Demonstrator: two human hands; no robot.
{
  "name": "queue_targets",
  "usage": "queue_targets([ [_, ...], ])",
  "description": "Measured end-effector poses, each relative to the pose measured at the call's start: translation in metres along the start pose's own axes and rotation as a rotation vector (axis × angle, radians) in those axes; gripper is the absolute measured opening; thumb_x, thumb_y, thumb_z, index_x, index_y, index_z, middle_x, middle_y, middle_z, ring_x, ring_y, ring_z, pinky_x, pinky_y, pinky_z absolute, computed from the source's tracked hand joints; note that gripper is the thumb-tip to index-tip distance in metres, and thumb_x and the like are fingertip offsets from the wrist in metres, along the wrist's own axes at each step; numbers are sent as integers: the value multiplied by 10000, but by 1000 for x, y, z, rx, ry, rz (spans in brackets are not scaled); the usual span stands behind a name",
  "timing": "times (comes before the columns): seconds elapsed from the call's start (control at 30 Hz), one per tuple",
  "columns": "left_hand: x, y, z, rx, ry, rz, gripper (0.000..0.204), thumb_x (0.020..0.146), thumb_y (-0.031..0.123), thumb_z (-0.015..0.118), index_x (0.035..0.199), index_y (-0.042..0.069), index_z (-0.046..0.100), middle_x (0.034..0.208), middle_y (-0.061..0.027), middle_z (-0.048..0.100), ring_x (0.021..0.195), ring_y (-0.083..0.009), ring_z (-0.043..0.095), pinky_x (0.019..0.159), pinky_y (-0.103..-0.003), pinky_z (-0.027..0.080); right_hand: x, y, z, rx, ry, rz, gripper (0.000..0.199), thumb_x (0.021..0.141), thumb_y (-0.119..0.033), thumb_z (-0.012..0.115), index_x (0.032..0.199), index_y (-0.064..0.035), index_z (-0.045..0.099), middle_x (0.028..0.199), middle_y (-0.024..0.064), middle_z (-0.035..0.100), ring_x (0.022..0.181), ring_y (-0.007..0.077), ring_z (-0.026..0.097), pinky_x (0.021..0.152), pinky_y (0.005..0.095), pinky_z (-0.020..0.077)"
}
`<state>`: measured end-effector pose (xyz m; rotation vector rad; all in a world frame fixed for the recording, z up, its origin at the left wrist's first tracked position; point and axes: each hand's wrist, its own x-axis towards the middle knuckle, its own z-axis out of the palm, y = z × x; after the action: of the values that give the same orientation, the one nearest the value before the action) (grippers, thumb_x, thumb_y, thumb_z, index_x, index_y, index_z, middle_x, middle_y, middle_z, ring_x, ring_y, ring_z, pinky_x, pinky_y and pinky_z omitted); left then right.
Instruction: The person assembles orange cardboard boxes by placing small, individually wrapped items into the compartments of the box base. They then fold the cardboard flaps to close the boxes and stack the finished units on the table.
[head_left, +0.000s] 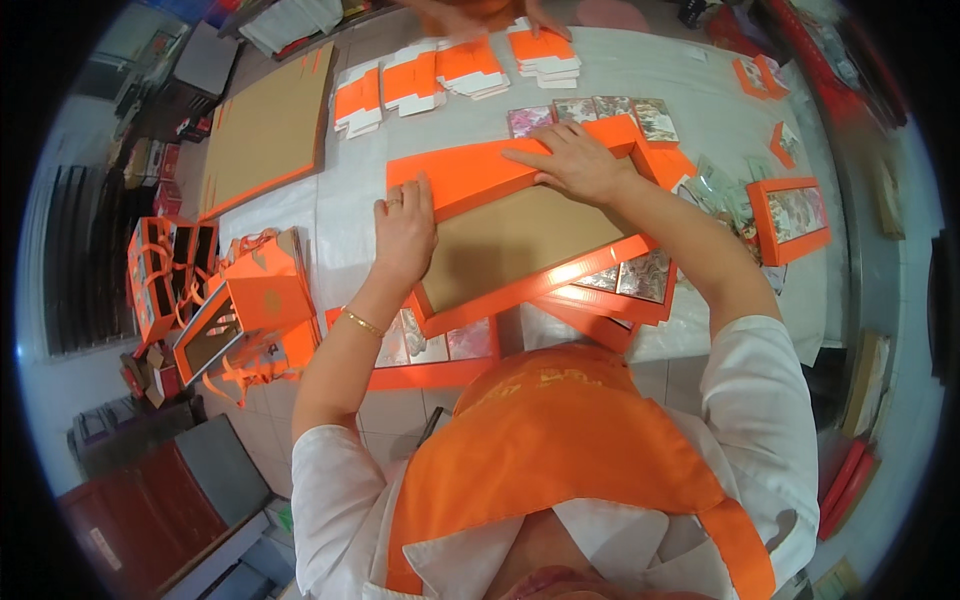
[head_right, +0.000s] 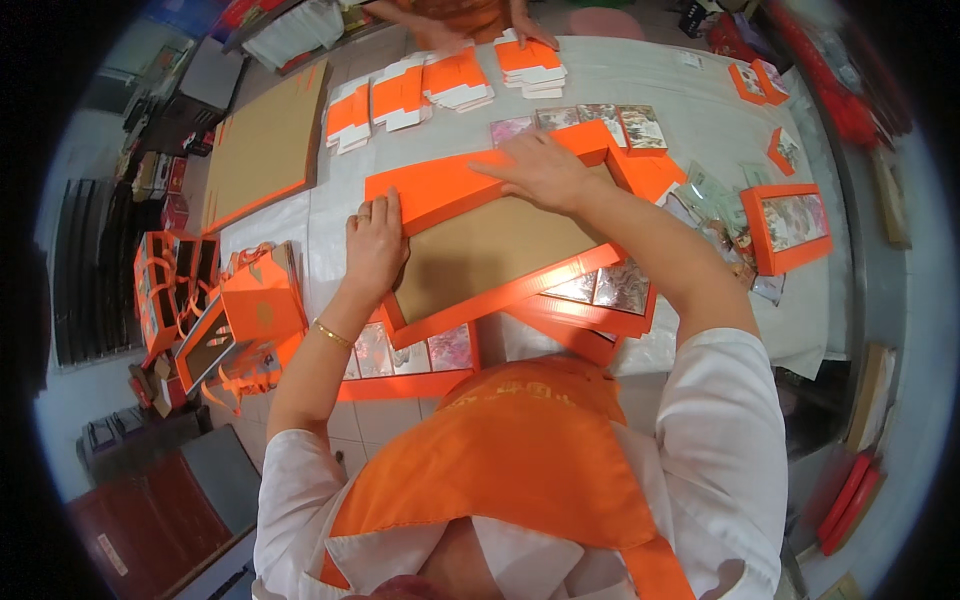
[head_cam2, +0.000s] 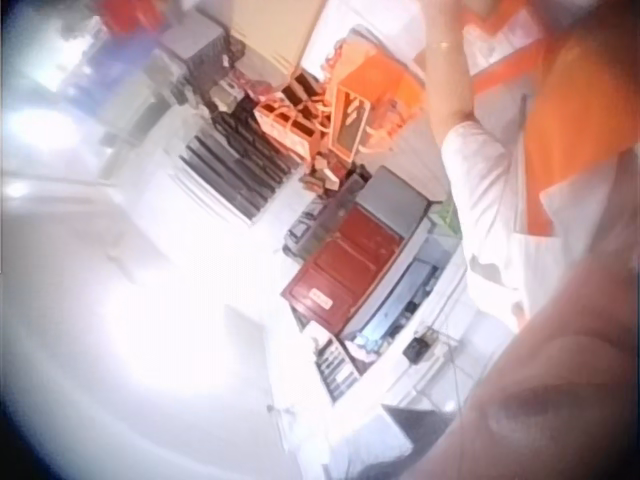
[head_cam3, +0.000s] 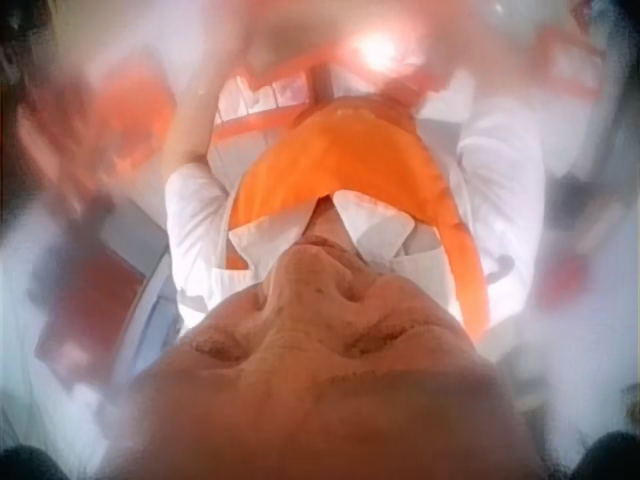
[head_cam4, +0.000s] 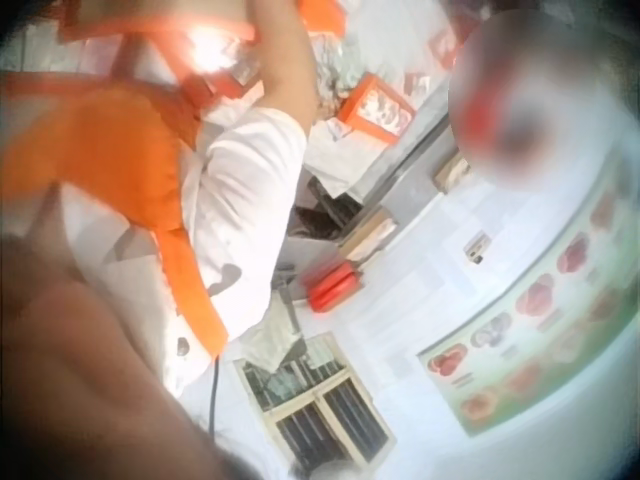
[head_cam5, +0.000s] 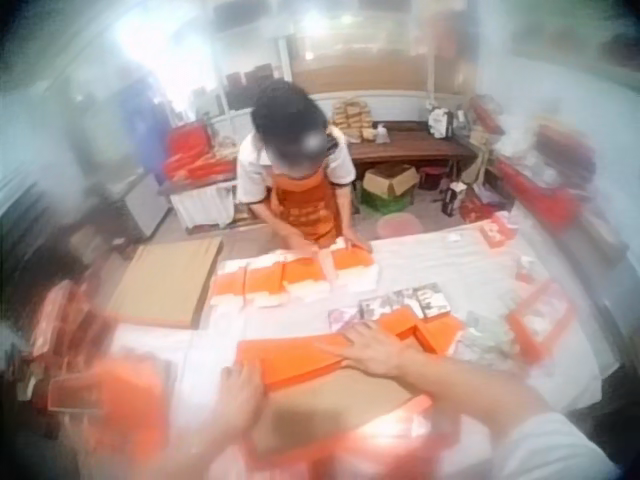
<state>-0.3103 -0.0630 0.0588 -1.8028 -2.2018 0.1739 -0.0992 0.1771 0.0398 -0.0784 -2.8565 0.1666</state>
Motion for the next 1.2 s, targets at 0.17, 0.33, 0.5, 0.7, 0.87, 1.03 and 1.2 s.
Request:
queue_targets([
  [0.17,0,4,-2,155,-76,24,596,849,160,630,1386,-25,449,1120,-137,538,1122,-280,538,873,-436,474,-1,5,8,-59,40,-53,585,909,-317,643,1459,-334,445,1208,125,533,1098,306,511,1014,443,389],
  [0.33,3,0,2,133,-88,34,574,831,166,655,1351,-3,479,1091,-119,545,1108,-266,549,850,-421,477,-3,3,4,-32,28,-29,623,891,-297,662,1470,-317,433,1271,138,535,1152,300,518,1029,445,391],
  [0.5,4,-3,5,47,-17,26,642,813,161,680,1395,19,447,1104,-124,546,1106,-278,553,856,-420,473,-3,2,-3,-54,-1,-26,569,927,-324,611,1467,-330,432,1323,122,513,1172,287,515,1046,435,374],
  [0.7,-5,-4,2,83,-131,-54,794,777,96,694,1483,10,341,1159,-158,528,1113,-321,548,865,-419,487,-5,5,-2,-14,-33,-33,550,946,-311,584,1471,-345,426,1375,115,490,1208,286,504,1062,447,357],
  [0.87,-10,0,18,78,-96,-73,736,785,68,669,1459,4,381,1166,-150,521,1135,-316,537,813,-398,523,13,-13,-3,81,-58,-61,424,924,-385,602,1308,-214,541,1219,137,549,1143,315,529,998,466,395],
  [1.03,-8,-5,16,-71,63,-63,679,787,7,625,1431,-22,408,1248,-176,510,1160,-332,530,839,-398,525,84,-66,21,216,-168,-80,357,912,-365,625,1167,-121,576,1125,149,549,1040,334,543,930,445,430],
  [1.2,-17,1,11,-291,76,-461,749,768,-22,647,1455,-22,349,1320,-235,497,1149,-396,547,897,-438,523,99,-83,34,298,-140,-162,373,965,-329,554,1322,-220,556,1095,145,551,992,326,544,898,447,443],
])
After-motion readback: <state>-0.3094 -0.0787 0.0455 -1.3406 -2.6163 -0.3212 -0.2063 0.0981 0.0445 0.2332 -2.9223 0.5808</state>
